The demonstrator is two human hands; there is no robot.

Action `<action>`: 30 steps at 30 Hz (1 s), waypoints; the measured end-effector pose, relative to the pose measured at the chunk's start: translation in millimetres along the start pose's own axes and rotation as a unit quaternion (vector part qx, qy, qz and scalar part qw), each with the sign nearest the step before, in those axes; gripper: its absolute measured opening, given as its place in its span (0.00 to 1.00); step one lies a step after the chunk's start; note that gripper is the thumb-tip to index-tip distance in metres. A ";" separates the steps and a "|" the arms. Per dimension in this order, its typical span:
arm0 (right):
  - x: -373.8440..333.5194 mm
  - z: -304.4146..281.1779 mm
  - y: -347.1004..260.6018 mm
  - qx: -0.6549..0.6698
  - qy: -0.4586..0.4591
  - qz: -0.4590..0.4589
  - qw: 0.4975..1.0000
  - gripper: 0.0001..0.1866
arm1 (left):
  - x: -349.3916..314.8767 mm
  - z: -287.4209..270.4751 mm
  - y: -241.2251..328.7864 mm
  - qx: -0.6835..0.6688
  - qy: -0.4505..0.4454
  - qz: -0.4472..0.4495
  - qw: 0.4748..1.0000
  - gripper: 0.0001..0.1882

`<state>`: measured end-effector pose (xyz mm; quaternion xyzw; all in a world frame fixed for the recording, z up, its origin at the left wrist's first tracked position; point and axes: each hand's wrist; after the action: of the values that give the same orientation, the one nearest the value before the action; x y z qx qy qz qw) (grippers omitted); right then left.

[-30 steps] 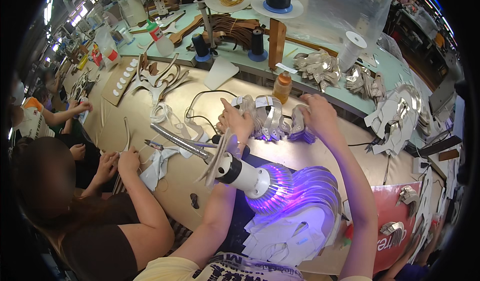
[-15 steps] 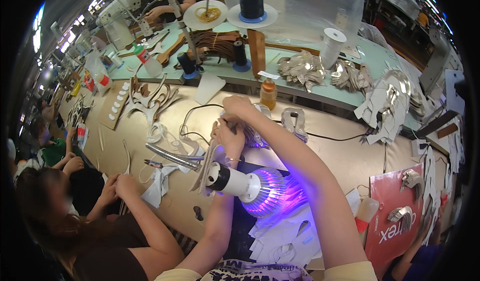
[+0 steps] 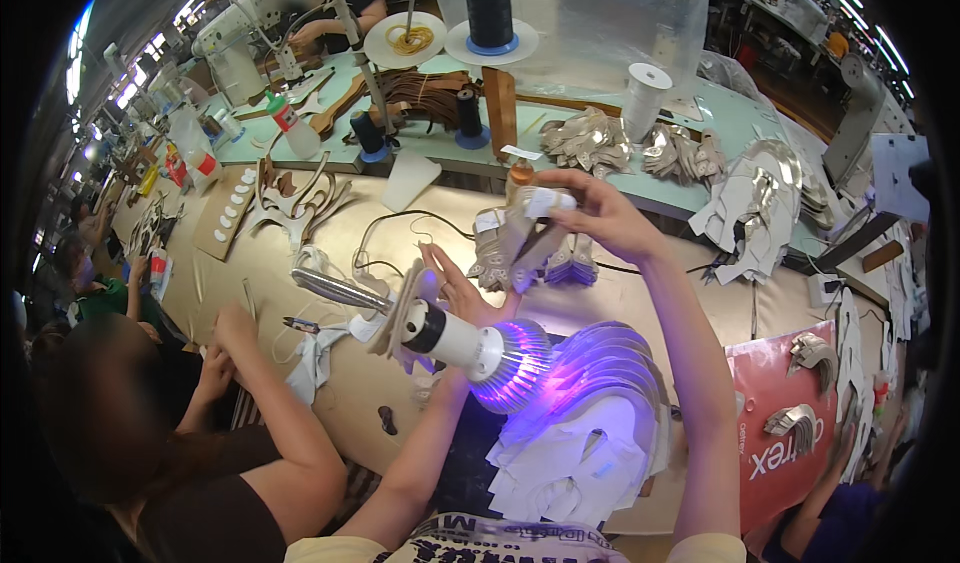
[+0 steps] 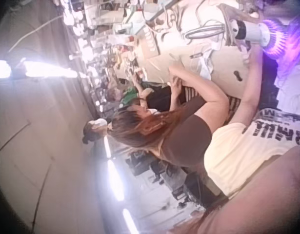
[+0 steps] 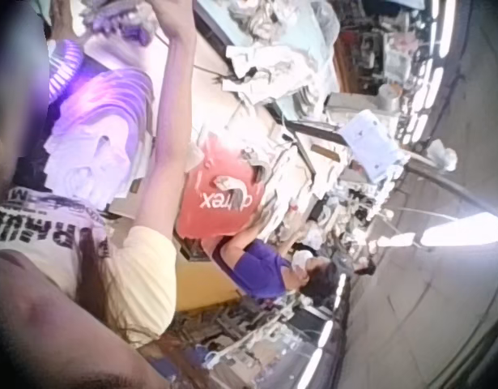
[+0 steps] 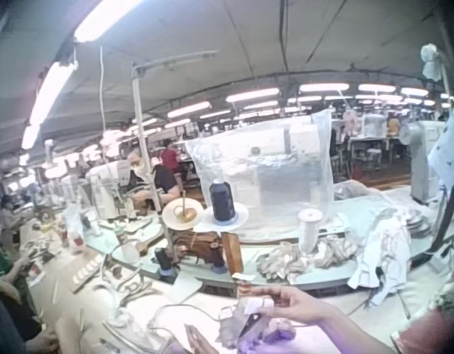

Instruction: The person inspects small metallic fabric pieces by holding them up to a UV light, turning them over, and comparing them. They then place the pieces on a nearby table and handle a stack of white fabric pieces, sorting and stacking them.

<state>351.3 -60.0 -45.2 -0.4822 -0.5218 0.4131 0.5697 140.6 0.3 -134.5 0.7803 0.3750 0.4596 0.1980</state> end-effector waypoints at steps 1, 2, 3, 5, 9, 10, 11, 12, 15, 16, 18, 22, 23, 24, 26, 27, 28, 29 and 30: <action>-13.1 -6.3 -6.2 0.027 0.022 0.019 0.999 0.27 | -0.8 -0.9 2.3 -0.018 -0.017 0.009 1.000 0.51; -24.9 -12.1 -11.8 0.052 0.029 0.026 0.998 0.27 | -0.7 -1.4 4.3 -0.035 -0.035 0.020 0.999 0.50; -35.7 -17.2 -17.0 0.078 0.036 0.031 0.996 0.28 | 0.2 -1.2 6.3 -0.052 -0.054 0.032 0.997 0.50; -54.4 -20.5 -23.3 0.126 0.045 0.031 0.991 0.29 | 2.0 1.0 10.5 -0.093 -0.072 0.054 0.992 0.40; -77.6 -12.2 -29.8 0.171 0.036 -0.002 0.985 0.28 | 2.6 5.9 18.9 -0.276 -0.159 -0.025 0.947 0.18; -80.2 -9.0 -31.2 0.166 0.047 0.010 0.985 0.27 | 0.6 6.7 22.2 -0.320 -0.194 -0.061 0.925 0.17; -82.3 -5.2 -32.4 0.161 0.058 0.022 0.985 0.26 | -2.9 8.1 26.9 -0.364 -0.221 -0.104 0.899 0.17; -84.2 -1.6 -33.6 0.156 0.069 0.035 0.985 0.26 | -5.4 8.1 31.1 -0.405 -0.246 -0.147 0.868 0.18; -84.9 7.1 -34.0 0.149 0.067 0.029 0.986 0.24 | -2.3 6.3 39.6 -0.567 -0.326 -0.251 0.714 0.26; -84.2 8.5 -33.1 0.156 0.063 0.023 0.985 0.24 | -0.6 5.7 42.1 -0.617 -0.340 -0.310 0.638 0.26; -82.6 8.4 -30.0 0.157 0.057 0.050 0.985 0.25 | 3.3 6.0 46.2 -0.642 -0.360 -0.382 0.558 0.26; -77.7 7.5 -17.6 0.176 0.068 0.076 0.979 0.25 | 5.4 8.6 50.0 -0.678 -0.379 -0.414 0.474 0.27; -76.4 7.5 -14.4 0.182 0.070 0.080 0.978 0.25 | 3.2 7.8 50.3 -0.682 -0.382 -0.417 0.464 0.27; -75.2 7.3 -11.5 0.176 0.073 0.087 0.978 0.25 | 2.3 7.2 50.1 -0.686 -0.382 -0.421 0.454 0.27; -73.1 7.1 -6.7 0.160 0.085 0.119 0.976 0.25 | -0.7 3.6 49.5 -0.691 -0.378 -0.427 0.445 0.27; -72.6 7.1 -4.9 0.175 0.070 0.098 0.977 0.25 | -2.5 0.8 49.0 -0.691 -0.373 -0.427 0.448 0.27; -72.2 7.0 -3.1 0.185 0.065 0.092 0.976 0.25 | -4.8 -1.5 48.7 -0.687 -0.371 -0.424 0.459 0.28; -71.6 6.7 -1.3 0.198 0.059 0.084 0.975 0.25 | -6.3 -3.3 47.8 -0.695 -0.367 -0.420 0.453 0.28; -70.9 6.5 1.0 0.191 0.060 0.082 0.976 0.25 | -8.9 -4.7 46.8 -0.666 -0.367 -0.411 0.503 0.28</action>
<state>336.8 -128.1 -60.2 -0.4290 -0.3572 0.5208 0.6458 152.8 -36.7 -106.6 0.2756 0.1303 0.1133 0.9456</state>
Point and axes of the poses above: each hand's wrist, its own x-axis towards the middle knuckle, its own z-axis out of the palm, y = z × x, and after that the axes turned 5 degrees about y, right-handed
